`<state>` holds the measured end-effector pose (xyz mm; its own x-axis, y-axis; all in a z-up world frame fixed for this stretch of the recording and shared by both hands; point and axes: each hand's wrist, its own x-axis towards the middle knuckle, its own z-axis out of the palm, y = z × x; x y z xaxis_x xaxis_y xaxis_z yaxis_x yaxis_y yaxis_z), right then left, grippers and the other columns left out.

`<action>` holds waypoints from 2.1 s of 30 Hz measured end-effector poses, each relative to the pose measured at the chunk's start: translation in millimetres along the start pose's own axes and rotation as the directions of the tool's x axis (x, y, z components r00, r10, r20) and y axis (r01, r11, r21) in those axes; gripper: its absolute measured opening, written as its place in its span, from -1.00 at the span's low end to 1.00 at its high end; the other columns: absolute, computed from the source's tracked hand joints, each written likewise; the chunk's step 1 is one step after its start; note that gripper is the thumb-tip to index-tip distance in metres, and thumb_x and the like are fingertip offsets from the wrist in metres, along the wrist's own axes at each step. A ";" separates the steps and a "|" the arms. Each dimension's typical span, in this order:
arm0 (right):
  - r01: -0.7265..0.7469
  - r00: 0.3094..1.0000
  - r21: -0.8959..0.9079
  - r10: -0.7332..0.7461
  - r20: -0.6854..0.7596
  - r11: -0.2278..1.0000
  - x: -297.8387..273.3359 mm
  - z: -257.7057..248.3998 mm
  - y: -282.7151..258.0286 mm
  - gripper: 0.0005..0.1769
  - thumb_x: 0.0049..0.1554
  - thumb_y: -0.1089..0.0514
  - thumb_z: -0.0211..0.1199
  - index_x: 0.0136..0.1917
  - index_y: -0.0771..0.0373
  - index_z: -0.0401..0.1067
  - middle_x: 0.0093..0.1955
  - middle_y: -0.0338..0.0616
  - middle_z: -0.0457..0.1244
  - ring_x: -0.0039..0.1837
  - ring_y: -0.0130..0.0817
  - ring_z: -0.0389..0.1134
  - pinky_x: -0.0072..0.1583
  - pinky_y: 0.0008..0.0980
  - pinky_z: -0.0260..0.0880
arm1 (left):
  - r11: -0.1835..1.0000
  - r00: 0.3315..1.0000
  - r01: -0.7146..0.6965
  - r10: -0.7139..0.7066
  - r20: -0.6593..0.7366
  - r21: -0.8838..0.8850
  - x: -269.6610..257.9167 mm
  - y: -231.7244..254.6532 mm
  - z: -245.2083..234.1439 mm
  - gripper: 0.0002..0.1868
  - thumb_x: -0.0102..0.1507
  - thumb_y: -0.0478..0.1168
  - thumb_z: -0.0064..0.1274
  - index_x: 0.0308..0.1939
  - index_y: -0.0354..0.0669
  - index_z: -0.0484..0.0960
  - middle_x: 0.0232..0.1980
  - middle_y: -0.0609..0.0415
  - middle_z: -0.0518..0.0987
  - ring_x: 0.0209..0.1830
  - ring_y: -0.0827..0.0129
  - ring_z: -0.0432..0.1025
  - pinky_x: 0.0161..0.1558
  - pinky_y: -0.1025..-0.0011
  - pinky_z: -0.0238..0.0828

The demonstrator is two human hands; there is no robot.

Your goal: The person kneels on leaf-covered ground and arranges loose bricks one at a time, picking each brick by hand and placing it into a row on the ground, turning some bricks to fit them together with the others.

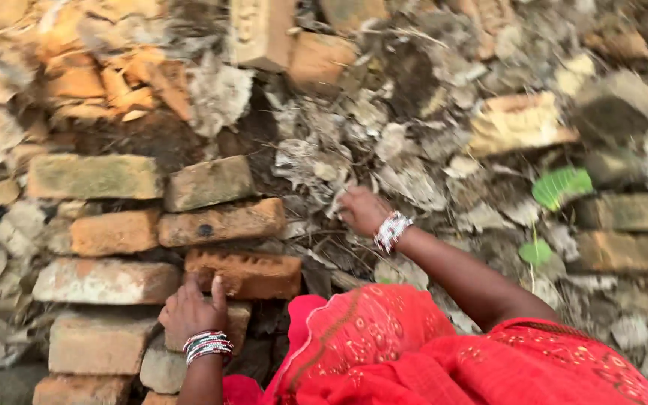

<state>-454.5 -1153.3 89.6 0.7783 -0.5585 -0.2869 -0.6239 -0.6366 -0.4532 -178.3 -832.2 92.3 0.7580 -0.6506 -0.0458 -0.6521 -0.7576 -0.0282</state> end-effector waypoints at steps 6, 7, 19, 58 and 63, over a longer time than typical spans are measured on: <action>-0.078 0.990 0.341 0.113 -0.083 0.937 163.3 0.9 12.1 -0.50 0.05 -0.03 0.51 0.16 0.26 0.51 0.08 0.05 0.36 0.08 -0.09 0.40 0.16 -0.14 0.38 | 0.993 0.999 -0.035 0.030 -0.037 -0.116 3.0 6.0 -13.9 -0.49 0.32 0.24 -0.06 0.11 0.02 0.67 -0.04 0.11 0.67 0.04 0.20 0.46 0.20 0.11 0.22; -0.160 0.970 0.603 0.237 -0.049 0.781 192.7 11.1 23.6 -0.53 0.02 -0.02 0.53 0.10 0.27 0.51 -0.02 -0.08 0.38 -0.02 -0.27 0.39 0.06 -0.27 0.41 | 0.992 1.000 -0.016 0.016 -0.003 -0.124 5.3 9.4 -20.8 -0.53 0.32 0.21 -0.05 0.10 0.05 0.67 -0.06 0.12 0.67 0.03 0.20 0.46 0.19 0.11 0.22; -0.246 0.692 0.864 0.703 -0.161 0.440 384.2 -23.1 47.8 0.10 -0.19 -0.15 0.69 0.32 0.57 0.21 0.18 0.13 0.32 0.16 -0.17 0.38 0.27 -0.23 0.34 | 0.982 0.997 0.011 0.005 0.081 -0.187 18.6 7.0 -28.9 -0.65 0.27 0.09 -0.01 -0.03 0.04 0.69 -0.16 0.11 0.66 -0.04 0.20 0.44 0.14 0.10 0.20; -0.386 0.715 0.801 0.698 -0.054 0.457 330.4 -58.7 -14.7 -0.13 -0.15 0.13 0.54 0.34 0.40 0.23 0.25 0.07 0.35 0.22 -0.12 0.43 0.26 -0.21 0.43 | 0.935 0.997 -0.024 0.049 0.062 -0.353 21.1 0.8 -34.3 -0.72 0.22 -0.05 0.03 -0.08 -0.01 0.69 -0.17 0.05 0.65 -0.04 0.10 0.43 0.19 0.07 0.19; -0.532 0.847 0.082 0.532 0.020 0.843 216.0 -79.2 -6.4 0.02 -0.07 -0.20 0.68 0.31 0.51 0.24 0.28 0.29 0.25 0.27 0.04 0.32 0.27 -0.11 0.32 | 0.953 0.996 -0.042 0.064 0.062 -0.300 16.9 -3.1 -27.9 -0.75 0.23 -0.04 0.04 -0.11 0.00 0.69 -0.19 0.07 0.66 -0.07 0.11 0.45 0.16 0.07 0.22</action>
<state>-288.0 -1311.9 97.3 0.3285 -0.8007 -0.5011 -0.9340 -0.1963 -0.2986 -163.1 -842.3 119.5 0.7126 -0.6930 -0.1094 -0.6484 -0.7100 0.2747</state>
